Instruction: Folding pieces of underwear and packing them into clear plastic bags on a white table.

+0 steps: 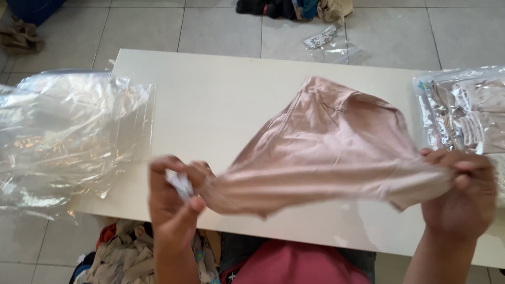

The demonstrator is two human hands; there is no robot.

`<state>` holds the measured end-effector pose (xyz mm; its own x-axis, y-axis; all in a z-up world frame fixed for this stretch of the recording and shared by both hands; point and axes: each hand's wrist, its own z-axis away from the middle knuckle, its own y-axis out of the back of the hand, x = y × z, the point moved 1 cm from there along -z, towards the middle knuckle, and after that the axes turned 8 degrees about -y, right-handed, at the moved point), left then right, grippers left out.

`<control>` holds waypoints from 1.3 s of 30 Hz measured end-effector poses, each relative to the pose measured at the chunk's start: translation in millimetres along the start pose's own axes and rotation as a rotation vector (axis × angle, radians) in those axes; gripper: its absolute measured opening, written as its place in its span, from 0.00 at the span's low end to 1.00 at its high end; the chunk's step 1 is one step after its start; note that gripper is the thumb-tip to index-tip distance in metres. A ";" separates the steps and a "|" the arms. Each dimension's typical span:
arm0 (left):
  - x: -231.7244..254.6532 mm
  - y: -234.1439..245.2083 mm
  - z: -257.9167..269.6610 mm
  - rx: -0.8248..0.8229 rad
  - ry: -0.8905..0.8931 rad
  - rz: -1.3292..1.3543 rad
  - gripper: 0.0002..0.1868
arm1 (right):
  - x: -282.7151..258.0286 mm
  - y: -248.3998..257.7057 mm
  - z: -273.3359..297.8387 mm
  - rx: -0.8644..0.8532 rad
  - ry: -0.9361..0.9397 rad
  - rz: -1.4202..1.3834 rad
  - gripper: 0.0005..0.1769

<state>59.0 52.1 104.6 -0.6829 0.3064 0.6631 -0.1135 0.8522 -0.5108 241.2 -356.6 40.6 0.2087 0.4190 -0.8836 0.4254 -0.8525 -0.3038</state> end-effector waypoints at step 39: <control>-68.1 40.9 42.8 -0.119 0.158 -0.515 0.11 | 72.1 -72.9 -121.9 -0.407 -0.428 0.667 0.08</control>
<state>69.9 48.0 15.1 -0.4425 -0.1111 0.8899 -0.3155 0.9481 -0.0386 332.6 -226.2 42.5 0.2126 -0.3468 -0.9135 0.6301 -0.6659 0.3994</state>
